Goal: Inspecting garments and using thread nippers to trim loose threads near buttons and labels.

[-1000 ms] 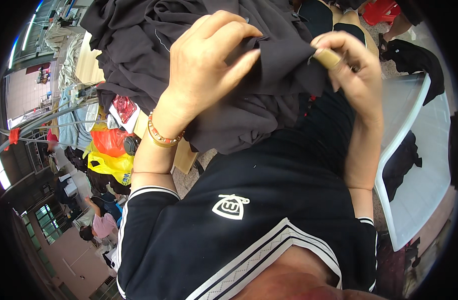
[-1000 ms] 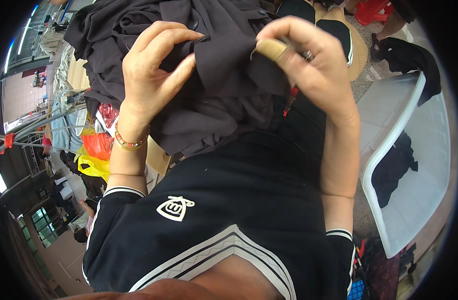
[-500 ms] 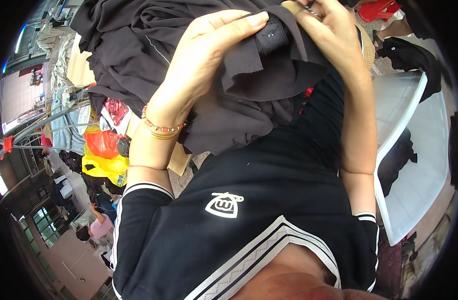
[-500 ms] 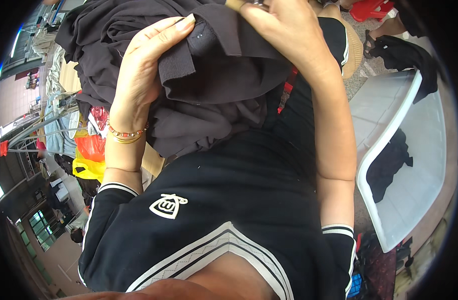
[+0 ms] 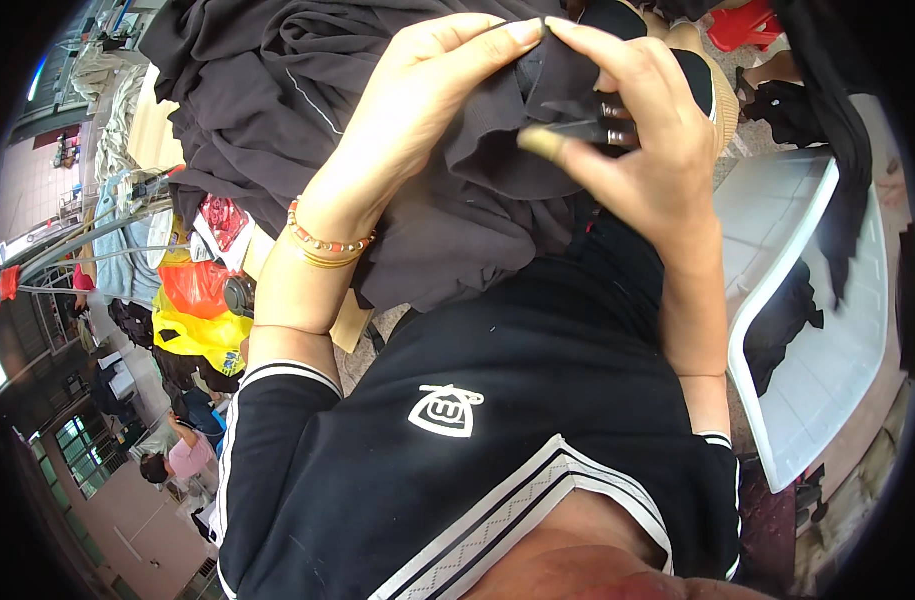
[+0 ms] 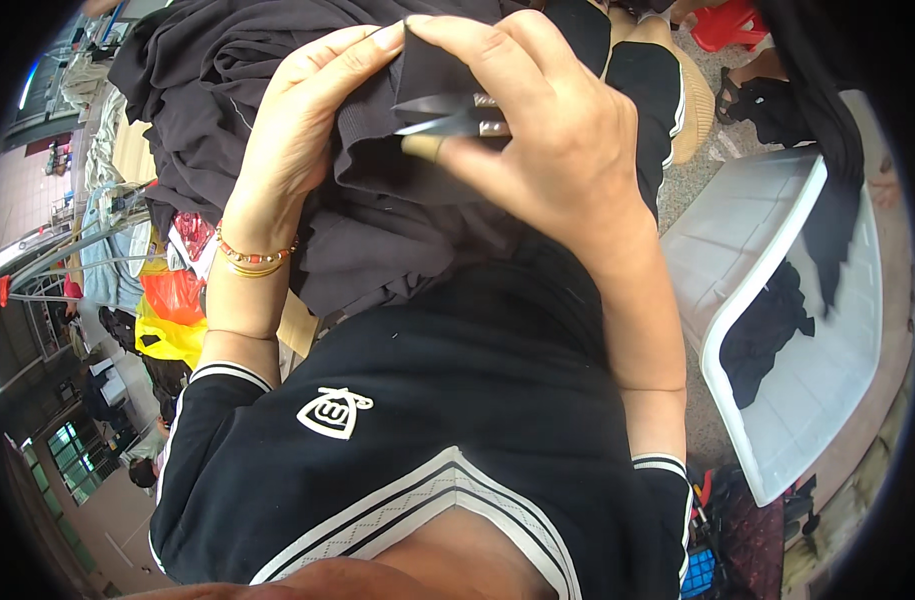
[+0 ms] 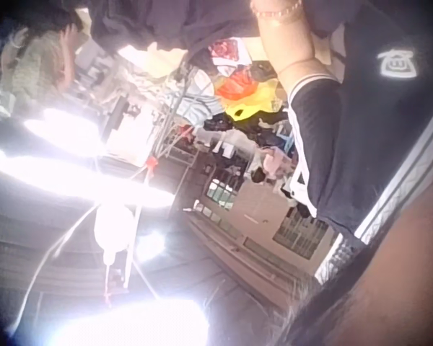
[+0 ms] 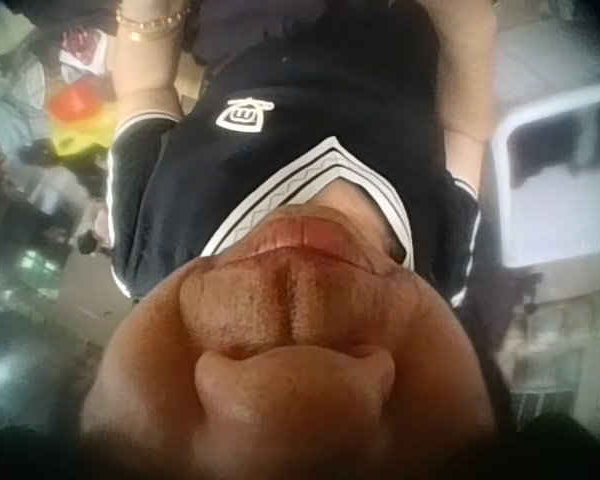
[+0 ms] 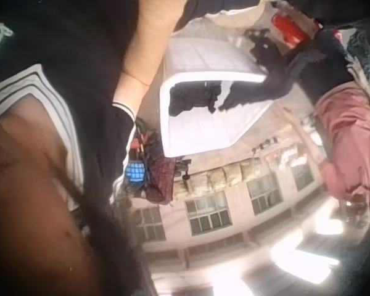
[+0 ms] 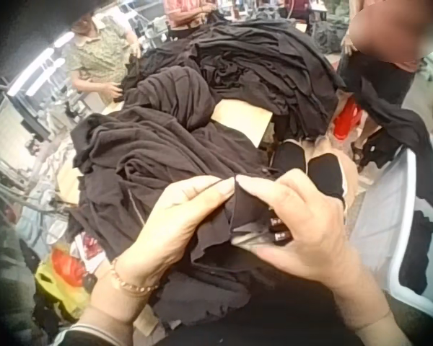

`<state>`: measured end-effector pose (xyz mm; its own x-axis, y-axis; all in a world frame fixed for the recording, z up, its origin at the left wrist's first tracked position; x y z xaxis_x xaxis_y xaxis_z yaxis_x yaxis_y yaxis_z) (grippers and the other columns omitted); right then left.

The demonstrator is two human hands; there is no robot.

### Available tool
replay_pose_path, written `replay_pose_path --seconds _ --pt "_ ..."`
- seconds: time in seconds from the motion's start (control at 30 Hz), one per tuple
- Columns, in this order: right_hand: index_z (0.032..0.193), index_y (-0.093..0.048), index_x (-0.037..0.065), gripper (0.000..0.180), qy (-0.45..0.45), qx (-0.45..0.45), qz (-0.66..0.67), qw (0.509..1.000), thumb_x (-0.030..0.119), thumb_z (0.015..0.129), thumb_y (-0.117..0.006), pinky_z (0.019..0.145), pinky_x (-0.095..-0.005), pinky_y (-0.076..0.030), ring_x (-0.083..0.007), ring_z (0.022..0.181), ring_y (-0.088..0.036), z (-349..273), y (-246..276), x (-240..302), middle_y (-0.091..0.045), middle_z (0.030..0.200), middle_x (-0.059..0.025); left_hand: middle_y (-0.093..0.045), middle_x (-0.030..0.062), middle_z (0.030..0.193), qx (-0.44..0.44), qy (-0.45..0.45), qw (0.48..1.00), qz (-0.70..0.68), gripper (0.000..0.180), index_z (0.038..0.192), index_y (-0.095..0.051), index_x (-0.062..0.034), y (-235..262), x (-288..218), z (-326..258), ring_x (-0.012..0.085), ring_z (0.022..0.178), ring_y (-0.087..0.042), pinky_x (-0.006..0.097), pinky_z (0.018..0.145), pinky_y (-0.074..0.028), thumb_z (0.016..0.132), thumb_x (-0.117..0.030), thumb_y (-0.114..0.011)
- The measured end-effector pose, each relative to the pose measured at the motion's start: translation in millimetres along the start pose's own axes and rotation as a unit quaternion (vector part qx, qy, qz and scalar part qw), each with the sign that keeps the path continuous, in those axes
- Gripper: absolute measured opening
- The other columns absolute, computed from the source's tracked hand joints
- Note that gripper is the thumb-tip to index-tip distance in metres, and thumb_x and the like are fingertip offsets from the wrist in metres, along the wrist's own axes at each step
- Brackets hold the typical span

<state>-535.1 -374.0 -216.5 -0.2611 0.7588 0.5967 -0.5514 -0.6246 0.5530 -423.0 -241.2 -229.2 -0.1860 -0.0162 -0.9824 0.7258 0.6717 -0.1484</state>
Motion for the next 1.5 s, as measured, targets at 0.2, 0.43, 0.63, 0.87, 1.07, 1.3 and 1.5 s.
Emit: replay_pose_path --seconds 0.2,0.43,0.63,0.87,1.07,1.3,1.5 --pt "0.108 -0.073 0.002 0.031 -0.015 -0.063 0.116 0.991 -0.015 0.085 -0.06 0.064 -0.0202 -0.039 -0.0044 0.071 -0.049 6 23 -47 -0.06 0.085 0.0012 -0.074 0.0052 0.105 0.026 0.006 1.0 0.016 0.029 0.11 -0.073 0.0026 1 -7 -1 0.008 0.099 -0.066 0.021 0.093 -0.047 0.099 -0.023 -0.065" --pt "0.105 -0.072 -0.001 0.015 -0.128 -0.044 0.256 0.957 0.002 0.091 -0.07 0.074 -0.0201 -0.049 -0.0045 0.082 -0.061 4 -3 -64 -0.067 0.088 0.0029 -0.074 0.0037 0.106 0.014 -0.007 1.0 -0.026 0.027 0.106 -0.074 0.0009 11 -4 2 0.0094 0.1 -0.065 0.024 0.096 -0.045 0.096 -0.023 -0.068" --pt "0.136 -0.06 0.006 0.059 -0.154 0.069 0.39 0.905 0.008 0.08 -0.08 0.063 -0.018 -0.037 -0.0007 0.071 -0.044 6 -2 -50 -0.051 0.08 0.0073 -0.072 0.0031 0.107 -0.001 -0.02 0.997 -0.069 0.024 0.112 -0.068 -0.0013 14 -12 -2 0.0098 0.094 -0.066 0.026 0.084 -0.052 0.097 -0.02 -0.067" --pt "0.1 -0.068 -0.004 0.015 -0.117 0.004 0.363 0.924 -0.002 0.084 -0.069 0.076 -0.0234 -0.05 -0.009 0.086 -0.064 3 15 -42 -0.068 0.089 -0.0038 -0.069 0.0051 0.112 0.163 -0.026 0.986 -0.007 0.03 0.122 -0.066 0.0023 -3 -66 -15 0.0116 0.102 -0.063 0.028 0.093 -0.05 0.095 -0.011 -0.067" --pt "0.089 -0.068 -0.004 0.018 0.065 0.1 0.476 0.871 0.006 0.076 -0.074 0.058 -0.0279 -0.046 -0.0195 0.064 -0.062 -1 45 -13 -0.066 0.076 -0.0111 -0.046 0.0139 0.146 0.224 -0.141 0.835 0.482 0.086 0.155 -0.037 -0.0177 -6 -72 -12 0.0289 0.111 -0.061 0.035 0.087 -0.053 0.077 -0.002 -0.072" --pt "0.119 -0.07 0.001 0.043 -0.132 0.144 0.391 0.9 -0.01 0.077 -0.071 0.056 -0.0176 -0.038 0.001 0.064 -0.052 -11 37 -31 -0.063 0.077 0.0032 -0.063 0.0136 0.086 0.332 0.018 0.733 0.593 0.026 0.095 -0.065 -0.0004 44 -112 7 0.031 0.087 -0.066 0.038 0.077 -0.051 0.071 -0.009 -0.072" --pt "0.131 -0.062 -0.002 0.041 -0.225 0.054 0.38 0.896 -0.001 0.09 -0.068 0.068 -0.02 -0.044 -0.0049 0.072 -0.057 -32 27 -92 -0.062 0.079 0.0019 -0.069 0.0038 0.089 -0.286 -0.131 0.683 0.659 0.017 0.1 -0.067 -0.0014 203 -380 105 0.0103 0.084 -0.062 0.027 0.074 -0.05 0.086 -0.009 -0.073"
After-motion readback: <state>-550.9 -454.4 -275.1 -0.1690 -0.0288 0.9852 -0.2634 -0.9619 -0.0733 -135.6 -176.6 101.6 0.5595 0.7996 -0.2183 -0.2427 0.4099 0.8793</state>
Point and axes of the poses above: each hand's wrist, its own z-axis towards the middle knuckle, its own y-axis out of the back of the hand, x = y × z, the point moved 4 cm from there along z, towards the middle knuckle
